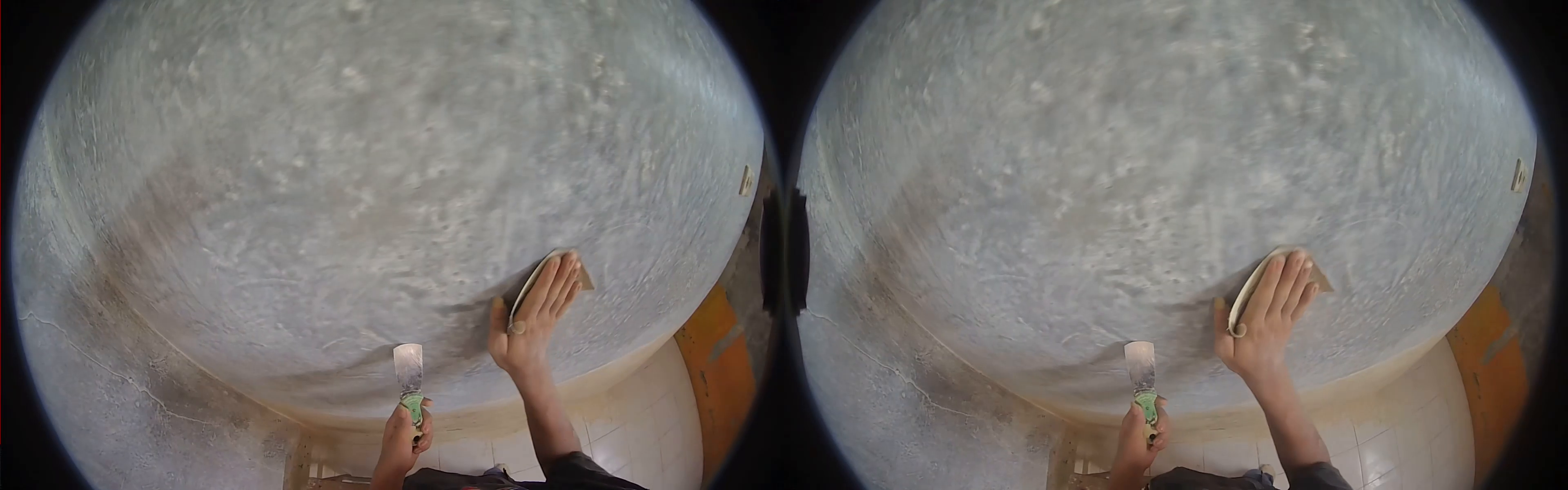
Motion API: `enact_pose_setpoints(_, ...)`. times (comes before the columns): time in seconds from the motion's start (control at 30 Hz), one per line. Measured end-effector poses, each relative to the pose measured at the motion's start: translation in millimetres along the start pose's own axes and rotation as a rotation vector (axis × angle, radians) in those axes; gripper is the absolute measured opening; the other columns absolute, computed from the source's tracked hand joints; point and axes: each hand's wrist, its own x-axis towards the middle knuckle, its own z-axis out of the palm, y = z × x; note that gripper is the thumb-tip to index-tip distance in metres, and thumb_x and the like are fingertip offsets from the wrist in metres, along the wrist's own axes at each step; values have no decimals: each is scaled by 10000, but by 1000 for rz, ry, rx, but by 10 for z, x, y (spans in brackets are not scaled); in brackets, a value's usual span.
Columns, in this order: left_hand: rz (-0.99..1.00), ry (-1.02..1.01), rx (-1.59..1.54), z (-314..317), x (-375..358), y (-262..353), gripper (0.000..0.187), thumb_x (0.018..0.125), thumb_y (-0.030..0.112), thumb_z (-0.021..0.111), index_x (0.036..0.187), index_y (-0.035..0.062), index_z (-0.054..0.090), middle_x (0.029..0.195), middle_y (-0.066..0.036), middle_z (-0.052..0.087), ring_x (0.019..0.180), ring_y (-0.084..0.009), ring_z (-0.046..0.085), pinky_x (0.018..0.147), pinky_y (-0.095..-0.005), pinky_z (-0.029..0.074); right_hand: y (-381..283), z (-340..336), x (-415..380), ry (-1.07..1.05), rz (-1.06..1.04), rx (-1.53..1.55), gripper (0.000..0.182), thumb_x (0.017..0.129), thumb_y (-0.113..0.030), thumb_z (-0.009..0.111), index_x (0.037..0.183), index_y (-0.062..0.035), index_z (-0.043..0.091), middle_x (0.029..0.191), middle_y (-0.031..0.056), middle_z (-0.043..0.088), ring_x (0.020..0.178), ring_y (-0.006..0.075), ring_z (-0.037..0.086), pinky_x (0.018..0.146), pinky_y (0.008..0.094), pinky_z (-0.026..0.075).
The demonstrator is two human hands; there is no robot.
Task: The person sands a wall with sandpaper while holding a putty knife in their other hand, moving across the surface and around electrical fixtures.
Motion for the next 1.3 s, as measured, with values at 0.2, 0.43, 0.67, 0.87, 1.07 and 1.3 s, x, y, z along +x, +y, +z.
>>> enact_pose_setpoints(0.2,-123,-69,-76,-413,-120,346,545,954,484,386,1180,-9,435,745,-42,479,520,-97,416,409,-226,307,-357,850,-1512,-115,20,48,868,842,-352,554,1369,176,111,1431,401,59,1343,546,-23,1053,635,-20)
enact_pose_setpoints(0.43,-59,-27,-39,-557,-173,639,425,972,418,370,1117,32,473,750,-36,495,551,-111,435,416,-239,327,-709,330,-186,-8,-24,20,848,852,-344,550,1373,170,122,1441,382,68,1353,527,0,1068,608,-24)
enact_pose_setpoints(0.67,-33,18,-8,-705,-244,722,436,972,445,364,1073,37,479,717,-20,485,463,-95,387,378,-230,300,-818,947,-1310,-97,-54,-10,790,823,-359,573,1310,179,259,1404,404,153,1327,563,71,1047,648,-2)
enact_pose_setpoints(0.87,74,72,31,-680,-294,836,465,969,475,354,1034,30,474,701,-15,466,443,-83,366,374,-224,281,-947,742,-1069,-251,-1,65,792,813,-377,581,1319,152,281,1385,398,220,1318,562,126,1047,645,6)
enact_pose_setpoints(1.07,217,171,353,-673,-291,844,470,989,436,313,1032,-4,472,697,-22,464,445,-58,353,388,-210,281,-989,612,-408,50,-114,-15,809,825,-362,573,1383,112,230,1445,332,191,1376,463,95,1087,566,-26)
enact_pose_setpoints(1.3,283,185,477,-588,-238,910,446,1002,398,292,1048,-6,475,680,-18,453,459,-49,355,404,-202,280,-1054,955,-1505,-281,-102,25,863,822,-325,563,1384,153,116,1443,386,38,1357,519,-10,1071,610,-8)
